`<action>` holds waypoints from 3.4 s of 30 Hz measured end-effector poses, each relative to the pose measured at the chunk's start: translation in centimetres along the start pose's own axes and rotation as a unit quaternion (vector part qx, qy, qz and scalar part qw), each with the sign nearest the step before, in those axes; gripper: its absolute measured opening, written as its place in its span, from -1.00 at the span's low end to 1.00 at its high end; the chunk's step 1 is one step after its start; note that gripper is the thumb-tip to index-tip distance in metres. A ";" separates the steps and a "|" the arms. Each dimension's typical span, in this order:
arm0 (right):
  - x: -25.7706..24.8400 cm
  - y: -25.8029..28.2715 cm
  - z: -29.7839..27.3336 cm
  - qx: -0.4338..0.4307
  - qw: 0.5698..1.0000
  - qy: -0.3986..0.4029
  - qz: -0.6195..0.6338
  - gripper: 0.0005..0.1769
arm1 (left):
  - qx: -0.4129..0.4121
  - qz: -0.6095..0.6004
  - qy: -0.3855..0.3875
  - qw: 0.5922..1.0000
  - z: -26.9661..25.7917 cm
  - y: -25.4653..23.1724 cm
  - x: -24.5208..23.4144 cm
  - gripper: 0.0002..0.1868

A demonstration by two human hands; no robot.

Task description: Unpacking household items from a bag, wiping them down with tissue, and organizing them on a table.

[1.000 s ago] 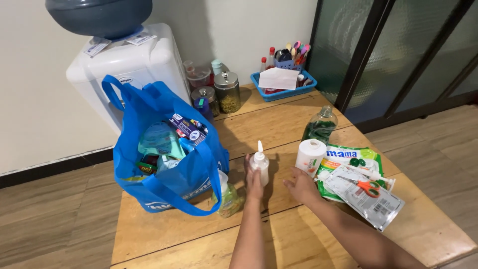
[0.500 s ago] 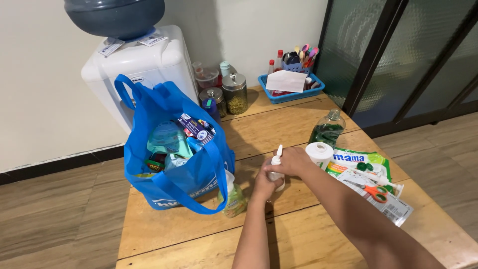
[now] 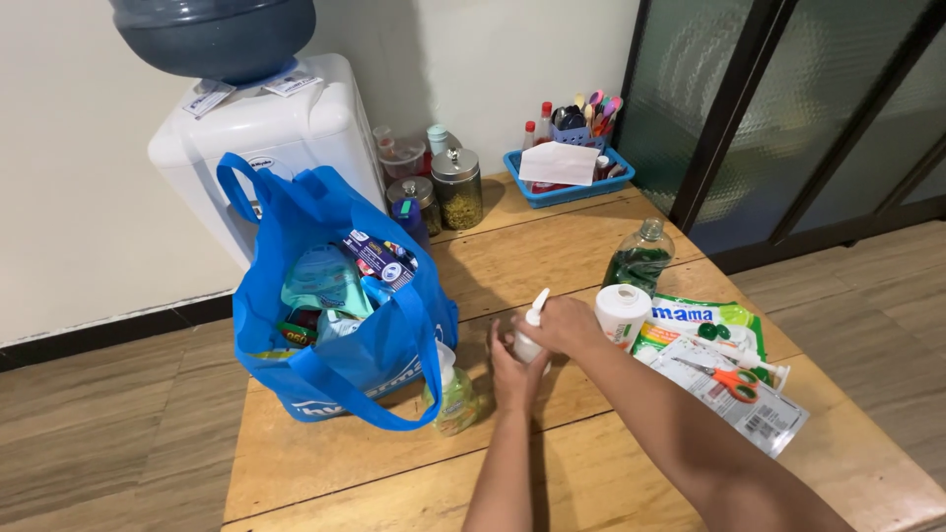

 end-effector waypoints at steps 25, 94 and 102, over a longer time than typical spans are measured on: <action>-0.8 0.0 -0.5 -0.100 0.995 -0.022 0.011 -0.44 | -0.016 0.040 0.187 0.981 0.5 -3.3 1.3 0.27; 5.3 0.3 -0.5 -0.315 0.907 0.179 0.216 -0.10 | -0.041 -0.043 0.446 0.893 0.2 5.4 7.2 -0.07; 0.0 0.0 -4.4 -0.267 0.849 0.108 0.443 0.18 | -0.061 -0.168 0.439 0.881 -0.3 4.3 7.4 0.05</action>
Point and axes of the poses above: each hand's wrist, its own z-axis towards the middle knuckle, its own x-axis out of the palm, y = z × x, the point moved 9 cm from there along z, towards the middle knuckle, and after that the axes turned 5 degrees about z, right-handed, at the moved point
